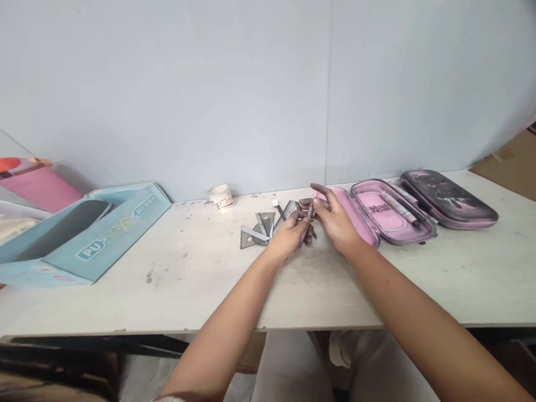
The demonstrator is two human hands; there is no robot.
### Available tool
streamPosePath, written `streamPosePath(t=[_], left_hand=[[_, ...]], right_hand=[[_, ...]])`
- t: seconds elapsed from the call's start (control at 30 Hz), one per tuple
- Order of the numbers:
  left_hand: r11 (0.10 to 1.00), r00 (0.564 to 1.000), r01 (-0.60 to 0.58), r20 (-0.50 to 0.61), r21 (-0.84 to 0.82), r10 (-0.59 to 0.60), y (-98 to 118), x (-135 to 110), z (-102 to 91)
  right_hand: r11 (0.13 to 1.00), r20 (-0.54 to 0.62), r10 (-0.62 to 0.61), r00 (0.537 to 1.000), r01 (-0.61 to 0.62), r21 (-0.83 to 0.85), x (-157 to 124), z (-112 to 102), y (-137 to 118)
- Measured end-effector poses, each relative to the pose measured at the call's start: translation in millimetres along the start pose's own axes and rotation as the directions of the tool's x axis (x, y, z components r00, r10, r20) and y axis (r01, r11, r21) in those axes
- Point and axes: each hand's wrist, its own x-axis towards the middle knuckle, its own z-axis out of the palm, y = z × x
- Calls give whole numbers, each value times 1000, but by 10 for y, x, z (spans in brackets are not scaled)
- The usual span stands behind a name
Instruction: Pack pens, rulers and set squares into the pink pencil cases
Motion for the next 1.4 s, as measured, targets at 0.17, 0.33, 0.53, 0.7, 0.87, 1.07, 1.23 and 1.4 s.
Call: streamPosePath(t=[0.17,0.33,0.53,0.7,0.87,1.07,1.23,1.4], left_hand=[[990,991,128,43,-54,-125,-6,69,57],[954,997,-18,-72,-299,-4,62,137,-6],[864,962,-232,-234,-447,138,137,140,-263],[837,941,-261,-321,-482,108,29,149,-371],[854,952,-178,-305,-489,24,-48,153,-370],[875,967,-130,-253,-466,9,-56,105,-369],[891,973,-106,-231,-442,1,-88,106,-374],[897,972,-98,-234,-431,-6,-96,119,-368]], right_hand=[[987,-187,-48,981,75,144,52,-59,-1],[965,-419,-74,905,170,198,115,-121,39],[919,-52,20,998,-39,-391,-25,-18,21],[727,132,46,990,57,-685,-107,50,8],[642,-4,-198,980,127,-756,-67,-57,14],[806,-10,-29,1000,18,-591,-36,-148,39],[817,2,-119,993,99,-568,-20,-173,51],[805,-40,-2,999,-22,-594,-9,-187,35]])
